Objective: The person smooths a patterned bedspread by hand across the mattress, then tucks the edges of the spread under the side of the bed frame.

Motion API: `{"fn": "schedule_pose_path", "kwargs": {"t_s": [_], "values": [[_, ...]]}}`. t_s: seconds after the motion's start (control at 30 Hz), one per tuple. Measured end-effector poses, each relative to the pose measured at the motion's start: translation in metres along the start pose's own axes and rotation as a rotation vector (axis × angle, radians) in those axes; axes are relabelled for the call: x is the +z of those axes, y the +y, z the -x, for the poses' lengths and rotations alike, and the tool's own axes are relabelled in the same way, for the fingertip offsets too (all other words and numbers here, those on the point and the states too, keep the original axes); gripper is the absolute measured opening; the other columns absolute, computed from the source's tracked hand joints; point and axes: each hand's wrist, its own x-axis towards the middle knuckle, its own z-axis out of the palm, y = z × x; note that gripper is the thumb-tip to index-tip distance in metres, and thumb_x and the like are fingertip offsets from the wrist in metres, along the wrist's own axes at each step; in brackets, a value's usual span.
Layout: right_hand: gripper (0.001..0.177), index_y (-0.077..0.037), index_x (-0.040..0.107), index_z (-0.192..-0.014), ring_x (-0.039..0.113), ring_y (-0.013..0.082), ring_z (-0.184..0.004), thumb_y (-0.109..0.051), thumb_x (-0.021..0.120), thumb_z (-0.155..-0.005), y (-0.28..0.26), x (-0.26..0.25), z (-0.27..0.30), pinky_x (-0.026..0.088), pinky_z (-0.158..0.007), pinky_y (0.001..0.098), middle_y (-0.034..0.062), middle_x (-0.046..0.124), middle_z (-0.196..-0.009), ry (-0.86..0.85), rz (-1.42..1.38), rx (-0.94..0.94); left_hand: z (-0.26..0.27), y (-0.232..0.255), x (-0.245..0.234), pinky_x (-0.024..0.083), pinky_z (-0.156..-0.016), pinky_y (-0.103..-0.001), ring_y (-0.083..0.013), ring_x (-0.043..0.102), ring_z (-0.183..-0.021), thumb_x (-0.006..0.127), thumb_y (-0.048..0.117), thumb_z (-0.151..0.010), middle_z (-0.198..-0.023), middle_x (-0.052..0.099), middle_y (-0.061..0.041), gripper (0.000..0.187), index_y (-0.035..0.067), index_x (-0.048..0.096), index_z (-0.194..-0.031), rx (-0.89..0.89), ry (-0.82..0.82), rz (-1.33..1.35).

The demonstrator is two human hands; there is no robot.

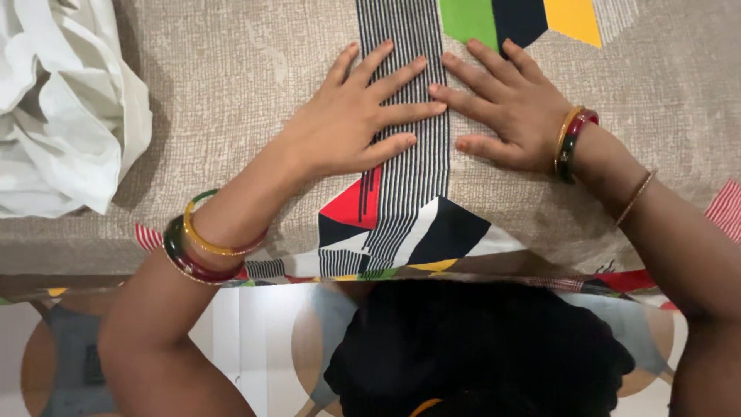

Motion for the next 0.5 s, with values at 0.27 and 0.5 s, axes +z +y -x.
{"fn": "schedule_pose_path", "kwargs": {"t_s": [0.27, 0.5], "values": [[0.072, -0.019, 0.033, -0.161, 0.012, 0.0388, -0.157, -0.063, 0.026, -0.104, -0.011, 0.002, 0.019, 0.005, -0.125, 0.0598, 0.0172, 0.024, -0.169, -0.005, -0.008, -0.084, 0.016, 0.022, 0.002, 0.011, -0.121, -0.065, -0.0365, 0.025, -0.153, 0.044, 0.046, -0.106, -0.165, 0.036, -0.002, 0.047, 0.037, 0.051, -0.151, 0.008, -0.063, -0.034], [0.065, -0.025, 0.036, -0.158, 0.012, 0.0354, -0.156, -0.057, 0.035, -0.102, -0.04, -0.002, 0.056, 0.005, -0.125, 0.0577, 0.0099, 0.026, -0.168, -0.013, 0.06, -0.232, 0.059, 0.081, -0.014, 0.016, -0.123, -0.06, -0.0313, 0.026, -0.153, 0.043, 0.042, -0.103, -0.165, 0.037, -0.005, 0.059, 0.024, 0.039, -0.159, -0.002, -0.075, -0.076]]}}
